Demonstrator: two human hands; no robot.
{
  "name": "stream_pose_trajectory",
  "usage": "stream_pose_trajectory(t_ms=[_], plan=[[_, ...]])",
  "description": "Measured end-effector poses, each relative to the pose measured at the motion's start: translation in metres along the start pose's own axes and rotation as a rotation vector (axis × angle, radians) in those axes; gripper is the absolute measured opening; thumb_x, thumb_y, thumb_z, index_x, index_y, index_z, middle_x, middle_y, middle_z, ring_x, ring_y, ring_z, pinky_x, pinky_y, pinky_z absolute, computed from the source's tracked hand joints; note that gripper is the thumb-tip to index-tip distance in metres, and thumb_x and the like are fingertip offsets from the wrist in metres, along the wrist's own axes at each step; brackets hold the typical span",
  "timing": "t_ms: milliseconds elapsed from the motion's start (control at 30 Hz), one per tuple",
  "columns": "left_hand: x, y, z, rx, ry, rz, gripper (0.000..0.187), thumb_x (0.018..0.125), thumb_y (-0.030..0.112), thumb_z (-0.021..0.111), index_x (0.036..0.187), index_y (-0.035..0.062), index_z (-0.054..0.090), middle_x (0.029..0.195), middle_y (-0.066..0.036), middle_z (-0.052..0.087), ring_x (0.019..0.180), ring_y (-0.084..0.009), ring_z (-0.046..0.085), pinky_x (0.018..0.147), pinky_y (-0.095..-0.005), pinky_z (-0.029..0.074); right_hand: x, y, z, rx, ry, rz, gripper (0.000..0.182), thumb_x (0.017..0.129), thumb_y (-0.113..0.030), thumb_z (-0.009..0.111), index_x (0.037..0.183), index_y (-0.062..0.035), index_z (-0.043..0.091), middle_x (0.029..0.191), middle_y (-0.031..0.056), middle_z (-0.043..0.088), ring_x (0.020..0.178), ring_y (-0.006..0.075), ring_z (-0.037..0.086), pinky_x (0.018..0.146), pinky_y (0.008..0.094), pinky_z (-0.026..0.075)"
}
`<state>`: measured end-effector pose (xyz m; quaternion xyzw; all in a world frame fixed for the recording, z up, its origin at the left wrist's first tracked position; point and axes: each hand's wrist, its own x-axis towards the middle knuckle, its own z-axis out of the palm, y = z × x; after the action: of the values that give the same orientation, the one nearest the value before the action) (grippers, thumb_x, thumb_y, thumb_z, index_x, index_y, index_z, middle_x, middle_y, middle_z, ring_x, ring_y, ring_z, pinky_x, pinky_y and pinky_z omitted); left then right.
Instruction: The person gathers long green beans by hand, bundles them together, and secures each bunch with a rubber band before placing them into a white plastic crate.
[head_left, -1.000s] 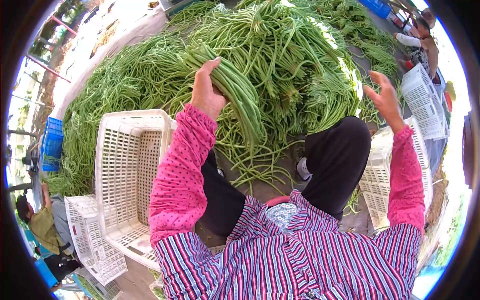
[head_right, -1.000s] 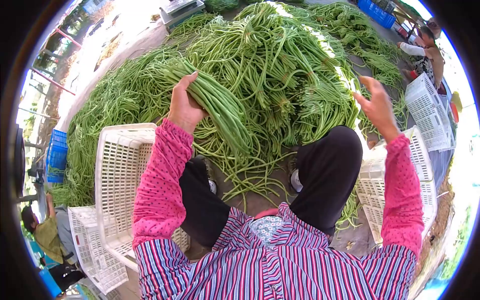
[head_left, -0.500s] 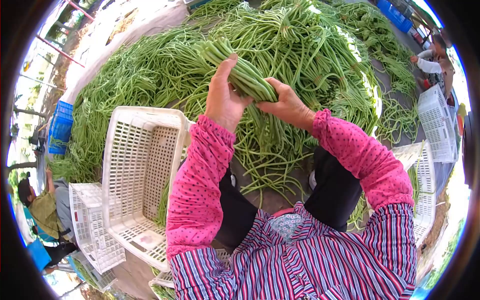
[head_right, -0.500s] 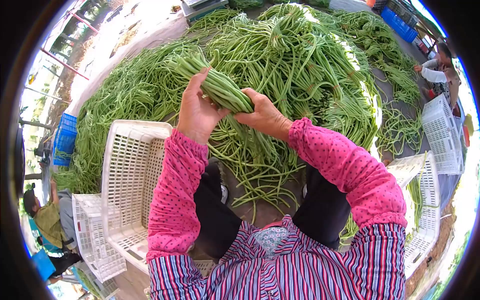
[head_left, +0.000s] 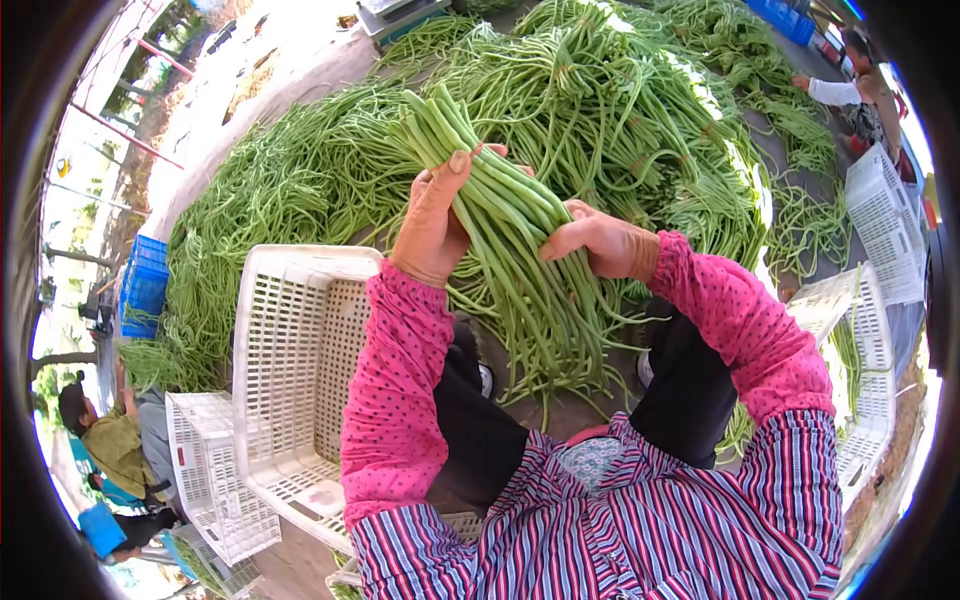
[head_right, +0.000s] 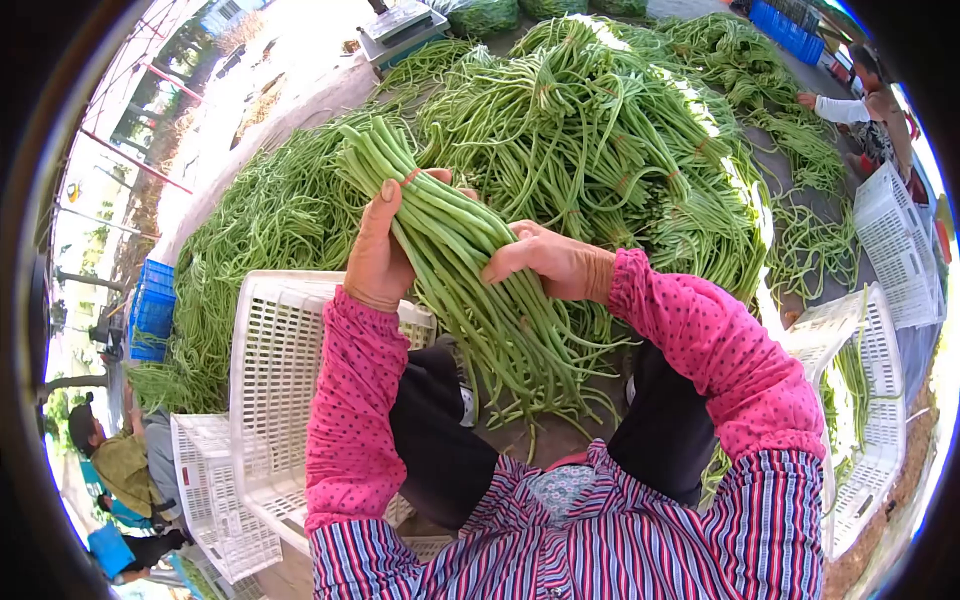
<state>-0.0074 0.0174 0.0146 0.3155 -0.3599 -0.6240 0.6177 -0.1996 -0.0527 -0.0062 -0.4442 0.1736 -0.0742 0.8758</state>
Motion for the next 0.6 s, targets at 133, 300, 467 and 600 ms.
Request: stream_pose_trajectory(t_ms=[133,300,467,600], plan=[[0.002,-0.006,0.007,-0.121,0.249,0.075,0.038,0.091,0.035,0.060,0.111,0.0029,0.051,0.099,-0.014,0.061,0.096,-0.0324,0.063,0.084,-0.0428,0.053,0.000,-0.008,0.008,-0.250,0.035,0.007,0.041,0.077,-0.019,0.068,0.110,0.0041,0.058,0.096,0.0080,0.065,0.082,0.0124,0.062,0.075,0.0294,0.052],[0.005,-0.011,0.011,-0.065,0.470,0.052,0.027,0.091,0.031,0.061,0.097,0.0054,0.058,0.081,-0.004,0.061,0.071,-0.0136,0.061,0.065,-0.0289,0.051,0.005,-0.005,0.000,-0.709,0.492,-0.519,0.031,0.080,-0.021,0.069,0.099,0.0013,0.060,0.088,0.0041,0.060,0.079,0.0109,0.057,0.072,0.0270,0.048],[0.012,-0.016,0.017,0.053,0.465,0.031,0.028,0.088,0.031,0.065,0.097,0.0054,0.058,0.082,0.000,0.059,0.071,-0.0096,0.057,0.065,-0.0261,0.048,0.009,-0.001,0.003,-0.949,0.506,-0.677,0.019,0.079,-0.011,0.068,0.092,-0.0004,0.060,0.081,0.0067,0.057,0.072,0.0158,0.057,0.067,0.0284,0.048],[0.012,-0.015,0.021,0.087,0.455,0.049,0.032,0.086,0.031,0.069,0.100,0.0044,0.057,0.083,0.001,0.057,0.071,-0.0076,0.055,0.064,-0.0249,0.047,0.008,-0.005,0.001,-0.962,0.498,-0.695,0.016,0.078,-0.009,0.067,0.089,0.0002,0.060,0.081,0.0079,0.056,0.070,0.0161,0.057,0.064,0.0290,0.048]])
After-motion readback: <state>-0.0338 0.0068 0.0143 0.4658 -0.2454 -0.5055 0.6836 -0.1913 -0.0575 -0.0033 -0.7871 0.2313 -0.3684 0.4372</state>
